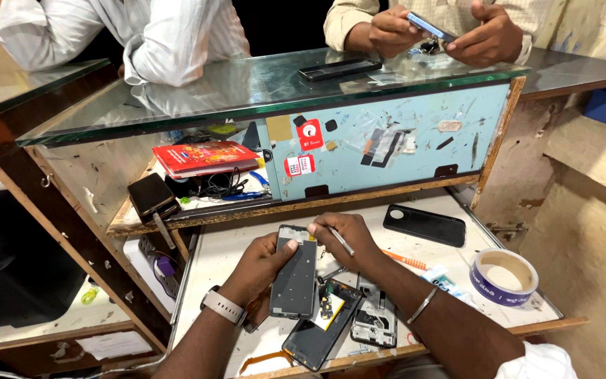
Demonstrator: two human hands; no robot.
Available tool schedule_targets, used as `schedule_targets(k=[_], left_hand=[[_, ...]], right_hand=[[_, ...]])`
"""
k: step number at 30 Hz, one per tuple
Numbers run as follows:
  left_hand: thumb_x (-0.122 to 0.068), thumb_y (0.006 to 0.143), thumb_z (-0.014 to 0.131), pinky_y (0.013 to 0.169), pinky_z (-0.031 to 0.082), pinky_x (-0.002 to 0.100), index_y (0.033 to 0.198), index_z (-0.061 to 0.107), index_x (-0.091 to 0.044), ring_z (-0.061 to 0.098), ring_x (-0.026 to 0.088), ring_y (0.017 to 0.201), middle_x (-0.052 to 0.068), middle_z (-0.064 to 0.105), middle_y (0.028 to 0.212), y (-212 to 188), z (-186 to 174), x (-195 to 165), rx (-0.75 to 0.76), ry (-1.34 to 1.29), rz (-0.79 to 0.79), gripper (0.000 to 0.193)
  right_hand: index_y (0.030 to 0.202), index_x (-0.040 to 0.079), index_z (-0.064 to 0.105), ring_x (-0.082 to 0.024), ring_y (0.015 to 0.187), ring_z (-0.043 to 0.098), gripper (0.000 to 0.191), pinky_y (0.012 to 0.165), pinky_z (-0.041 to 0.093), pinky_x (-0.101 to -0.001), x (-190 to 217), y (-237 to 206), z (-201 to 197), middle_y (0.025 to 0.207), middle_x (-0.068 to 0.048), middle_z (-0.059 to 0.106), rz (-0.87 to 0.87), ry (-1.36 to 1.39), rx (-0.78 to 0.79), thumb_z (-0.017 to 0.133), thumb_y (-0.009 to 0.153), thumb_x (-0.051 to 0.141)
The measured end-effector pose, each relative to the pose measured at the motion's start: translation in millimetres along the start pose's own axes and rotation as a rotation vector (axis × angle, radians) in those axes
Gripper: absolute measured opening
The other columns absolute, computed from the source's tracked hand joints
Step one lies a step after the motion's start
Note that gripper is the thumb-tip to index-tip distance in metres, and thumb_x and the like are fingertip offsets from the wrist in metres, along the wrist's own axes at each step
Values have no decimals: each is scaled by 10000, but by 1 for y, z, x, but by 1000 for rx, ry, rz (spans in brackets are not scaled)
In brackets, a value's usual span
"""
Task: The person repairs a smartphone at a cluttered workbench, prying open the phone's back cover and working on its internal components with a small metal tool. They briefly hand the phone up to the customer across the counter, then continue prying and adjusting the phone chassis and parts.
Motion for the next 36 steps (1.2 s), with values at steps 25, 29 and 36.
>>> schedule_targets(k=[25,29,36], left_hand=[[-227,955,675,655,569,258,1061,738,3,682,68,715,43,785,869,9,-12,1,-170,253,136,261],[-229,956,669,632,563,282,1040,719,15,682,97,692,67,773,840,6,-11,-1,-184,269,72,262],[-237,946,671,641,566,267,1053,735,-6,682,82,700,54,775,846,5,-11,-2,-179,265,84,263]], right_hand=[[1291,20,560,-279,883,681,555,750,571,-433,14,27,-46,1058,-162,656,-63,-541,-468,804,891,318],[1574,-40,272,-312,1051,578,952,936,515,-449,32,54,-121,1289,-201,576,-329,-610,-725,866,901,277],[1387,54,361,-393,1257,552,747,951,520,-411,53,81,-172,1457,-315,437,-597,-794,-704,910,906,215]])
Point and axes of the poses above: each hand's wrist, its own y-axis towards the middle knuckle, its own z-axis out of the palm, x = y × z, the point moved 3 cm from there along y, towards the middle knuckle
